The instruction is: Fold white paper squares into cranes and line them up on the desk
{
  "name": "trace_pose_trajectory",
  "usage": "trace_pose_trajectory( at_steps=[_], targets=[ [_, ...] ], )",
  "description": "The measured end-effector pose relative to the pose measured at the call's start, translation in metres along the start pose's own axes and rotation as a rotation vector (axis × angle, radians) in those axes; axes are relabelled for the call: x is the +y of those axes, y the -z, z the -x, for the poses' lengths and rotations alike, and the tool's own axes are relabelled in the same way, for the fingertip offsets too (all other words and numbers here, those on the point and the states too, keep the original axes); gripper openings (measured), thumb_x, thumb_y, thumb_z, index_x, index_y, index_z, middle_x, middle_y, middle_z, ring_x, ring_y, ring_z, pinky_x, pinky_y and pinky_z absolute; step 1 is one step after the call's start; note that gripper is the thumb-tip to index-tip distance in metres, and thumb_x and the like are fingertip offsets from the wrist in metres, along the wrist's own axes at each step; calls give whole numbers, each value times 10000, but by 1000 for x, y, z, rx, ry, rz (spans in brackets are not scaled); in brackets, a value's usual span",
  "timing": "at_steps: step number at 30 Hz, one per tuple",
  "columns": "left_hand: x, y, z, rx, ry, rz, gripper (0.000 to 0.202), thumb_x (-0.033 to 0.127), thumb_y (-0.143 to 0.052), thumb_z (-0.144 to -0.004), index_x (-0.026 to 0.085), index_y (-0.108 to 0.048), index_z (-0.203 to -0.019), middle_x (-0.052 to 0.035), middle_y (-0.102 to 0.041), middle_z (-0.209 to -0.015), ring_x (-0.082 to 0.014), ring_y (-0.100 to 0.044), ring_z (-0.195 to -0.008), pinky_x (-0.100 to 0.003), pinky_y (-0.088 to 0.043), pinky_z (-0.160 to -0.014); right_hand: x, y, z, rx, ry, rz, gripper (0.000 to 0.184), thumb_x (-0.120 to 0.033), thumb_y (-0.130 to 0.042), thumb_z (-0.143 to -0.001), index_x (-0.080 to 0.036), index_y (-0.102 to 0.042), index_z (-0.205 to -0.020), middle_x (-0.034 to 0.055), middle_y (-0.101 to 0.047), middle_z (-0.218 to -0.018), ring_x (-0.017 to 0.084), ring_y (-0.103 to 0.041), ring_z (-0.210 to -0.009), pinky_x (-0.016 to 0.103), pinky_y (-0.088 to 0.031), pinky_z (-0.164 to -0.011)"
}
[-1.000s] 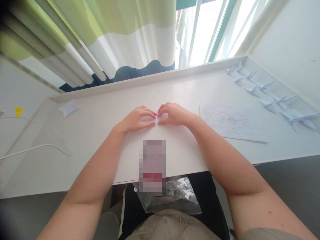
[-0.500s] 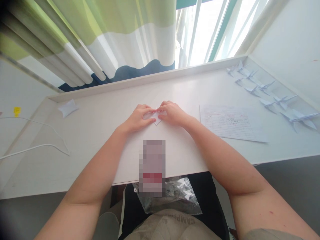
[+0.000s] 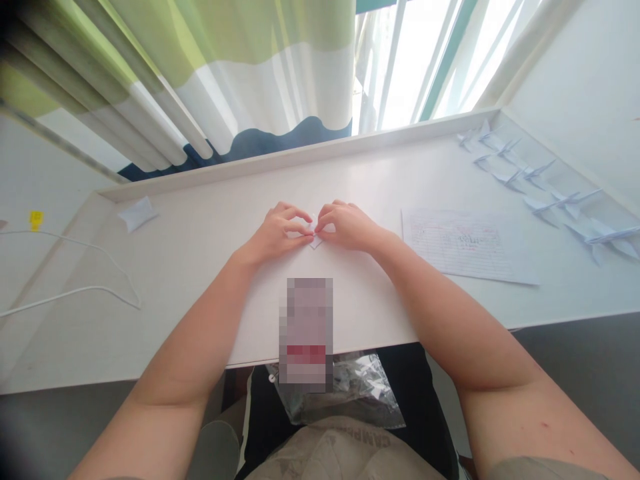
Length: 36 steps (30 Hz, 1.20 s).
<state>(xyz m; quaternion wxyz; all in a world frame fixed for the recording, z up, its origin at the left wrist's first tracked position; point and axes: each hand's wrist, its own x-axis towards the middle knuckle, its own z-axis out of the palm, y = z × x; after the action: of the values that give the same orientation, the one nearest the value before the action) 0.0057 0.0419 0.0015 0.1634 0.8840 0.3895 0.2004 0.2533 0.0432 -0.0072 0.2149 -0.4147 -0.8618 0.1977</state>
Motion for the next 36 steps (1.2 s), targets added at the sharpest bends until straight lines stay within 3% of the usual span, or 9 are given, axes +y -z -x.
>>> trace_pose_trajectory(
  at_steps=[4,10,16,21,26,30,33,36],
  targets=[
    [1,4,-1,-48,-38,-23,129,310,-797,-1022,320,-878,-922,-2,-872,-1205,-284,-667,-1296,-535,-385,-1189,-4,7,5,-35,49,75,223,-334,-685,-1035,-319,-901,-983,64,-857,-1250,352,-656,-1267,514,-444,-1046],
    [2,5,-3,-52,13,52,73,307,-806,-990,307,-871,-956,-15,-882,-1176,-270,-742,-1229,-519,-444,-1179,-4,10,4,-53,25,37,226,-352,-682,-1021,-327,-905,-998,42,-870,-1259,351,-685,-1288,539,-453,-1091],
    [5,6,-1,-33,57,51,59,322,-821,-968,319,-849,-916,-2,-886,-1158,-279,-752,-1243,-525,-473,-1184,1,6,1,-27,16,-36,174,-335,-729,-975,-327,-899,-938,31,-878,-1213,332,-734,-1204,548,-491,-1120],
    [1,3,-2,-30,30,46,80,299,-813,-968,291,-818,-888,-8,-879,-1171,-281,-729,-1323,-517,-454,-1217,-2,-1,-3,45,-47,-86,121,-334,-760,-950,-274,-864,-937,78,-871,-1101,327,-736,-1117,500,-539,-1046],
    [-3,2,-2,-52,-19,68,115,299,-781,-1001,337,-871,-1063,-19,-851,-1255,-269,-718,-1302,-504,-483,-1209,-3,-7,-5,108,-136,-91,179,-233,-693,-952,-262,-855,-1024,83,-846,-1077,295,-740,-1060,461,-550,-1003],
    [-4,3,1,-15,36,11,203,352,-839,-970,352,-891,-1166,-43,-813,-1336,-310,-625,-1374,-562,-456,-1247,3,-7,-3,71,-22,-87,277,-214,-640,-987,-288,-900,-1048,78,-853,-1157,305,-726,-1122,504,-532,-1080],
    [-5,5,4,-52,56,42,242,392,-875,-948,384,-894,-1188,-34,-794,-1369,-316,-588,-1392,-577,-447,-1274,10,-1,0,-11,33,-119,231,-321,-738,-969,-320,-914,-1119,76,-841,-1259,327,-715,-1195,540,-525,-1120],
    [-7,7,6,-78,56,96,317,412,-921,-907,393,-889,-1222,-34,-773,-1415,-324,-559,-1427,-579,-440,-1298,16,6,3,-96,59,-169,324,-439,-844,-903,-329,-909,-1201,88,-819,-1345,355,-692,-1292,566,-518,-1156]
  ],
)
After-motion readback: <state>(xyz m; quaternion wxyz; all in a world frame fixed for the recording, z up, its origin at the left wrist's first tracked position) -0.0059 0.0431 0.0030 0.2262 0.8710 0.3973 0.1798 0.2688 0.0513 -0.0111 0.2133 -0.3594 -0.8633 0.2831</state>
